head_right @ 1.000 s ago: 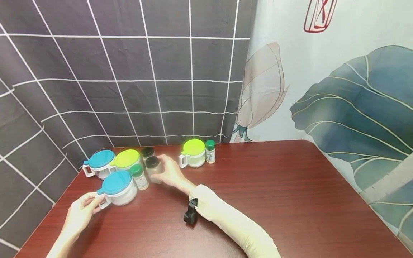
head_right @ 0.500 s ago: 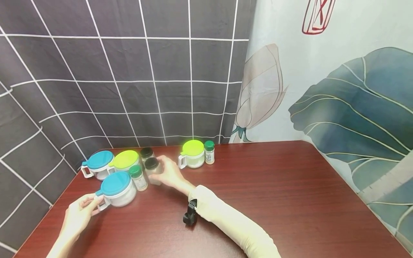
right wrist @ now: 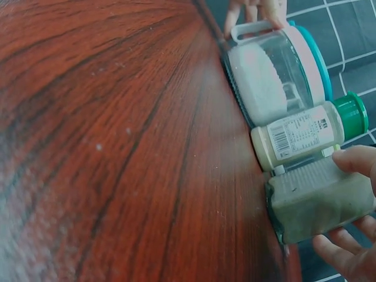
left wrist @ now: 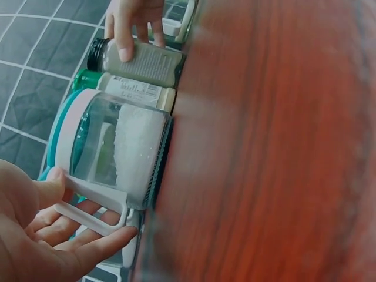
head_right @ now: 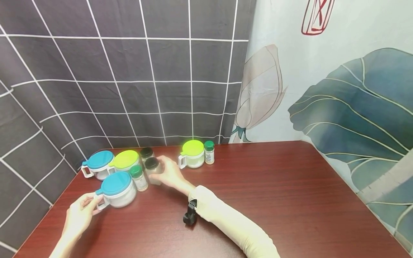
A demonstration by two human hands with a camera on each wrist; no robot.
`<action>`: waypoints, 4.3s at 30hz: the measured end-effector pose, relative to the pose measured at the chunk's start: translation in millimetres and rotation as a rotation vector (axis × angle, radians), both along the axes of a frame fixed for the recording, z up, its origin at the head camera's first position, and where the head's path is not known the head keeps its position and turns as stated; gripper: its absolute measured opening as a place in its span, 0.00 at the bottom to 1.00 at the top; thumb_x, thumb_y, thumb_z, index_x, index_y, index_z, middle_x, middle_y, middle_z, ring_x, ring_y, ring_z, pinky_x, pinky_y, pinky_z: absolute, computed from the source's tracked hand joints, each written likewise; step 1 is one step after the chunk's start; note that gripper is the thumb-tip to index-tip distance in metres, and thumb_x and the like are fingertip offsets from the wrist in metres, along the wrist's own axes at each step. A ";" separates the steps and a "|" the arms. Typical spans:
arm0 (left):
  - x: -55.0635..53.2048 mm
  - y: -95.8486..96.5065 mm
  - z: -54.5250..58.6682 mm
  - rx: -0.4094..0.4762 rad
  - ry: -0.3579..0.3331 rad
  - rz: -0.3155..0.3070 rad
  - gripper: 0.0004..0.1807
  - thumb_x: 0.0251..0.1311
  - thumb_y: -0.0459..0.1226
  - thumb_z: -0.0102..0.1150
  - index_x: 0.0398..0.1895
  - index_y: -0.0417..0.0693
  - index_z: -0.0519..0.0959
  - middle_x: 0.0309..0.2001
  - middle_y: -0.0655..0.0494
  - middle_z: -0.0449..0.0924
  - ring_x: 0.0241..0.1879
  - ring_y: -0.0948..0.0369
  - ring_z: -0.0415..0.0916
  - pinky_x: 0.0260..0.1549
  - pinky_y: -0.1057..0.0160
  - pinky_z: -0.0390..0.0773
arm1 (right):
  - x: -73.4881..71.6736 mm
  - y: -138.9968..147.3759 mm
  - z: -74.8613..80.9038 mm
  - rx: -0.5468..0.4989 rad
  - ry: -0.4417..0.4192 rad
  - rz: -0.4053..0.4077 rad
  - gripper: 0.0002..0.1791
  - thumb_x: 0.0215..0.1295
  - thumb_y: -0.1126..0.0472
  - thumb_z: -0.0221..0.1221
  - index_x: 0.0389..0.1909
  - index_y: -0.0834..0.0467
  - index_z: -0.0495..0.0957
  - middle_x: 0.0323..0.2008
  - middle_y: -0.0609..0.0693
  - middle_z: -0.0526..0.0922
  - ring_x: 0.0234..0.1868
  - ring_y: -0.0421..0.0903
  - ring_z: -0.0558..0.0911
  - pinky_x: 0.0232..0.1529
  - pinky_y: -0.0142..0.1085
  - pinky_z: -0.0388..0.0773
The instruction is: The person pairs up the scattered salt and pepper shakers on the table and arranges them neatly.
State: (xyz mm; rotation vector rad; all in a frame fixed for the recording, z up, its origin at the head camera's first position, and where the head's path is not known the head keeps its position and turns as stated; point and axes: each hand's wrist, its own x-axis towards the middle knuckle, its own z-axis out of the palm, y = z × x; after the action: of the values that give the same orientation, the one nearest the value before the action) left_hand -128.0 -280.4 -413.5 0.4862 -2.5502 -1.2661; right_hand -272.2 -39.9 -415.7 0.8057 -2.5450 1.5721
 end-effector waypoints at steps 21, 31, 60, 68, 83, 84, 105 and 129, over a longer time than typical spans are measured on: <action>1.0 5.2 2.0 -0.013 -0.034 0.079 0.25 0.66 0.51 0.53 0.53 0.39 0.77 0.51 0.39 0.82 0.28 0.84 0.72 0.28 0.84 0.71 | -0.5 2.3 -4.5 -0.048 0.018 0.006 0.29 0.47 0.65 0.72 0.52 0.61 0.74 0.43 0.56 0.84 0.43 0.48 0.83 0.43 0.28 0.81; 6.0 6.4 3.7 -0.046 -0.038 0.094 0.25 0.66 0.52 0.53 0.53 0.41 0.77 0.51 0.41 0.81 0.29 0.90 0.66 0.29 0.87 0.66 | -0.7 7.0 -5.1 -0.006 0.068 0.005 0.29 0.45 0.63 0.74 0.51 0.60 0.76 0.44 0.54 0.85 0.42 0.47 0.84 0.42 0.29 0.81; 24.4 15.3 13.9 0.071 0.003 0.039 0.23 0.67 0.46 0.54 0.54 0.36 0.75 0.51 0.35 0.81 0.30 0.84 0.75 0.30 0.81 0.77 | 14.1 31.2 6.9 -0.038 0.133 0.012 0.28 0.44 0.62 0.75 0.49 0.60 0.77 0.45 0.54 0.85 0.41 0.47 0.85 0.42 0.33 0.83; 26.8 23.9 15.1 0.086 0.014 0.019 0.21 0.67 0.44 0.55 0.53 0.36 0.76 0.49 0.37 0.82 0.31 0.82 0.76 0.31 0.80 0.78 | 17.1 39.6 9.1 -0.051 0.127 0.022 0.28 0.45 0.63 0.74 0.49 0.59 0.77 0.45 0.54 0.84 0.42 0.49 0.85 0.44 0.34 0.83; 26.0 42.0 13.5 0.105 0.024 -0.029 0.19 0.66 0.44 0.56 0.51 0.37 0.77 0.48 0.40 0.83 0.34 0.83 0.75 0.32 0.79 0.79 | 20.2 63.4 7.0 -0.031 0.168 -0.019 0.28 0.43 0.63 0.75 0.48 0.61 0.77 0.45 0.54 0.84 0.39 0.47 0.84 0.41 0.34 0.84; 25.8 43.1 13.3 0.111 0.027 -0.034 0.19 0.66 0.43 0.56 0.51 0.37 0.77 0.48 0.40 0.83 0.34 0.82 0.75 0.33 0.79 0.79 | 20.6 65.0 6.8 -0.036 0.162 -0.021 0.28 0.43 0.63 0.75 0.48 0.61 0.77 0.47 0.55 0.83 0.39 0.47 0.84 0.42 0.34 0.84; 15.6 73.7 13.8 0.167 0.054 -0.125 0.15 0.65 0.39 0.58 0.47 0.36 0.78 0.46 0.40 0.83 0.36 0.81 0.75 0.38 0.68 0.84 | 23.4 94.5 4.6 -0.028 0.158 -0.040 0.29 0.43 0.63 0.75 0.49 0.60 0.78 0.45 0.53 0.84 0.43 0.47 0.85 0.45 0.33 0.83; 1.6 103.6 14.2 0.199 0.085 -0.195 0.14 0.64 0.39 0.59 0.45 0.37 0.80 0.45 0.41 0.84 0.37 0.78 0.76 0.39 0.64 0.84 | 29.1 125.1 3.9 -0.043 0.140 -0.075 0.27 0.43 0.63 0.75 0.48 0.57 0.78 0.43 0.51 0.85 0.37 0.45 0.86 0.40 0.31 0.84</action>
State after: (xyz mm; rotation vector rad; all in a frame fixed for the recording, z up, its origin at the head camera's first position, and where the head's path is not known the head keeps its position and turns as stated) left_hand -126.4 -176.8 -399.4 0.2186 -2.4624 -1.5826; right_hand -243.1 85.2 -411.8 0.7769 -2.4067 1.4867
